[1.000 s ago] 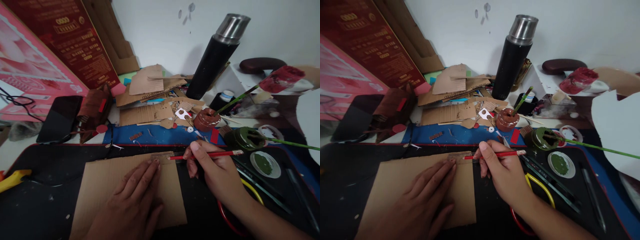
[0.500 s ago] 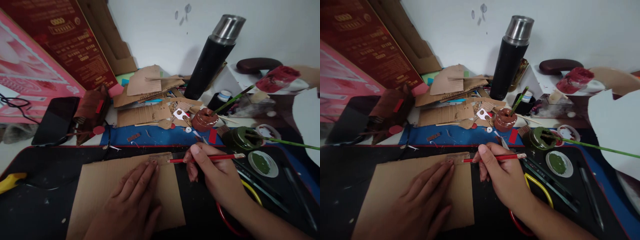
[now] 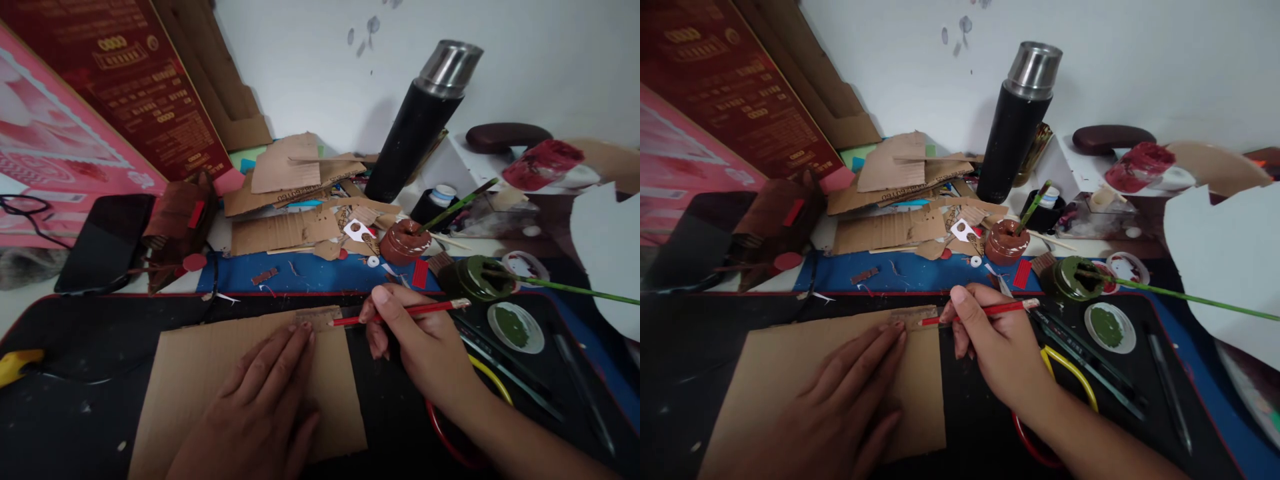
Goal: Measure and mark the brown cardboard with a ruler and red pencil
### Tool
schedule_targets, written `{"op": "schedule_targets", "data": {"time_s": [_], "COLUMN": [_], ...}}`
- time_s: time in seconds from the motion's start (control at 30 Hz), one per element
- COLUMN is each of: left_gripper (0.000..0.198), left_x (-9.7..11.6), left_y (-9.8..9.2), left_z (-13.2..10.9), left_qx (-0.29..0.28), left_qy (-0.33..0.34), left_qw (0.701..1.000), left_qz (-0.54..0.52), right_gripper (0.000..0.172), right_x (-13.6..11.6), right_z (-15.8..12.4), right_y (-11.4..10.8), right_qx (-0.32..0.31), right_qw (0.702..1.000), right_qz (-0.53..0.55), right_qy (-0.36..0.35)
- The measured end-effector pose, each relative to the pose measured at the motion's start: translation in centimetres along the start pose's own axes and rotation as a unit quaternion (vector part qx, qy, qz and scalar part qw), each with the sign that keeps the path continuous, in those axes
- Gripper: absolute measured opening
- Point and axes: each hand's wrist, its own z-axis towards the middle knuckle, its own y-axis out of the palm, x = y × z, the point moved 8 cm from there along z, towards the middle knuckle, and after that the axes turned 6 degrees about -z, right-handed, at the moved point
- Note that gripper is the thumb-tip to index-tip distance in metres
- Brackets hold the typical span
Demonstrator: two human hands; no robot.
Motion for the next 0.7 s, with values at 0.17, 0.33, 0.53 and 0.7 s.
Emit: {"op": "schedule_targets", "data": {"time_s": [0.17,0.33,0.53,0.7], "left_gripper": [0.074,0.071,0.068,0.065], "left_x": [0.08,0.13,0.23,0.36], "left_y": [0.14,-0.02,-0.15,0.22], "left_z": [-0.07,0.02,-0.03,-0.1], "left_qx": [0.002,0.021,0.027,0.023], "left_qy": [0.001,0.004,0.004,-0.001], "left_qw": [1.0,1.0,0.999,1.0], "left_qz": [-0.019,-0.008,-0.017,-0.017], "right_gripper": [0.046,0.045,0.049,0.049], "right_x": [-0.2,-0.27,-0.15,-0.01], "right_z": [0.4,0.62,0.9,0.67], "right_y": [0.18,0.24,0.27,-0.03], "right_qx": [0.002,0.007,0.02,0.019], "right_qw": [1.0,1.0,1.0,1.0], "right_qz": [-0.004,-0.007,-0.015,0.004], "right_qy": [0.003,-0.006,-0.006,-0.007]}}
